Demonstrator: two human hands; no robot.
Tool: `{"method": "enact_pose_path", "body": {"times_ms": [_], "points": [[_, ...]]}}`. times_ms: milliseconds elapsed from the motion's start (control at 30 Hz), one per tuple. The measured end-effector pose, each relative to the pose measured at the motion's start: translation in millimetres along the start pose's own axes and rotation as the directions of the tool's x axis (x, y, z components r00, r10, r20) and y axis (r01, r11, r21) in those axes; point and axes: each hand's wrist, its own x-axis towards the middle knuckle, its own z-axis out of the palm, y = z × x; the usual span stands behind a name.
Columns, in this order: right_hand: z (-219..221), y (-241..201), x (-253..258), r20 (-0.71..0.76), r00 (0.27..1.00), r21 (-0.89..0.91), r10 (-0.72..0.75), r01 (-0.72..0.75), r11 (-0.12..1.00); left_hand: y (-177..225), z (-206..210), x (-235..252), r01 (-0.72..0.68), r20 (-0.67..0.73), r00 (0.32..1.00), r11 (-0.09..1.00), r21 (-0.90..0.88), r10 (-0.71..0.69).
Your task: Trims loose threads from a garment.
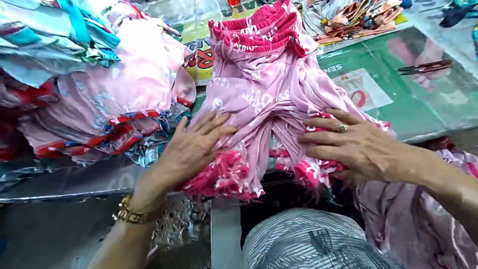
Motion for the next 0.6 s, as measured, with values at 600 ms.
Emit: {"method": "enact_pose_path", "body": {"times_ms": [600], "points": [[-8.0,-31.1,-26.2,-0.444,0.713,0.205,0.543,-0.509,0.836,95.7,38.9,51.9,-0.074,-0.223,0.963,0.941,0.329,0.154]]}}
